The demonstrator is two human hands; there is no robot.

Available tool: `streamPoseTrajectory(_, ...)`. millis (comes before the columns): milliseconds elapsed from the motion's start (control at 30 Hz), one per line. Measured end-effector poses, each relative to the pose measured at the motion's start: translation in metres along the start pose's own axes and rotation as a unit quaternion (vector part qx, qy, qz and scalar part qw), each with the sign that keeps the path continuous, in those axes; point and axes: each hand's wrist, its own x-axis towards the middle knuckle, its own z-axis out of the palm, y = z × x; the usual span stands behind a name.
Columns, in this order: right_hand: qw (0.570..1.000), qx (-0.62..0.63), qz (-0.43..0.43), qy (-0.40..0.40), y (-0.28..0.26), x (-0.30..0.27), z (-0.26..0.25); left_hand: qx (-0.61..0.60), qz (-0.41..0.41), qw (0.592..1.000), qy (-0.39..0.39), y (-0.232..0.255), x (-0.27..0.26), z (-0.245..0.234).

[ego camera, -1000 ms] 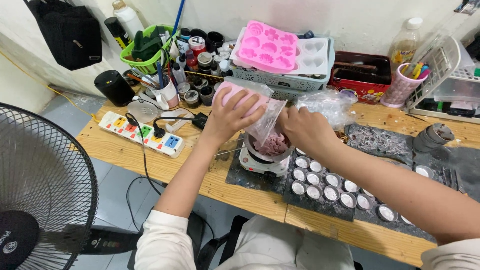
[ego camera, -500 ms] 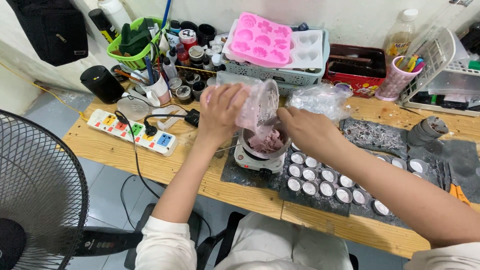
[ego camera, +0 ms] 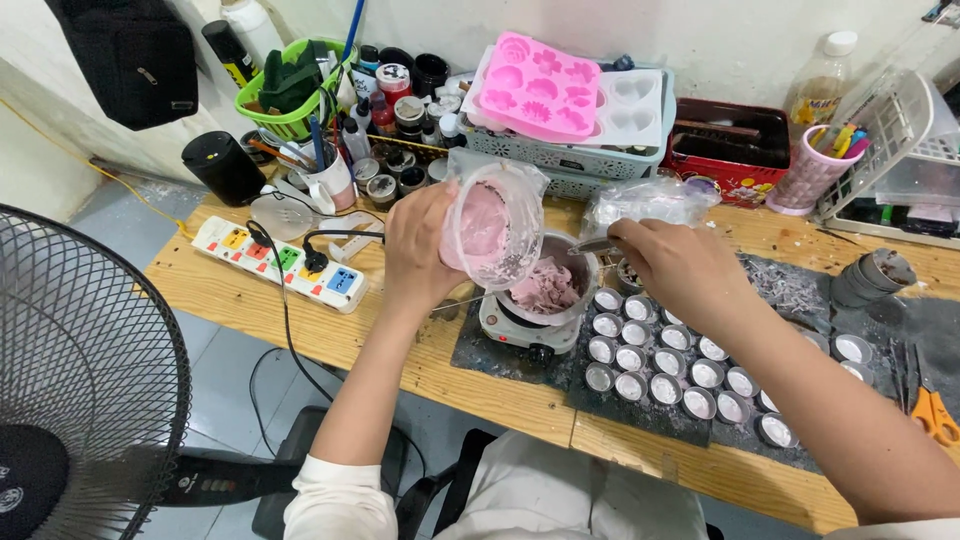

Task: The recorder is preparing pink wax melts by scooping solid wax into a melting pot on a digital scale and organizing small aluminum cups.

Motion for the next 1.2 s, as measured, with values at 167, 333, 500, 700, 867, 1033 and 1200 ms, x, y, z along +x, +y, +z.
streamPoseTrajectory(167,0.999,0.034,-0.003,0.026,-0.004,0.001,0.001,0.027,0.020,0.999,-0.004,-0.001,-0.003,-0.004)
streamPoseTrajectory(333,0.994,0.095,-0.016,0.049,-0.021,0.002,-0.005,0.014,0.033,0.999,-0.009,0.004,-0.003,-0.004)
streamPoseTrajectory(500,0.993,0.056,-0.059,0.089,-0.043,0.010,-0.011,-0.005,-0.006,1.000,0.001,0.010,-0.002,0.003)
streamPoseTrajectory(700,0.984,0.099,-0.057,0.138,-0.051,0.017,-0.036,-0.134,-0.093,0.986,0.041,0.030,0.008,-0.002)
streamPoseTrajectory(867,0.975,0.166,-0.029,0.147,-0.039,0.021,-0.049,-0.355,-0.178,0.918,0.023,0.039,0.008,0.010)
streamPoseTrajectory(1033,0.943,0.320,0.070,0.064,-0.002,0.016,0.001,-0.566,-0.261,0.782,-0.015,0.056,-0.002,0.039)
streamPoseTrajectory(1200,0.835,0.529,0.138,-0.061,-0.008,-0.012,0.028,-0.680,-0.337,0.651,-0.004,0.093,-0.006,0.056)
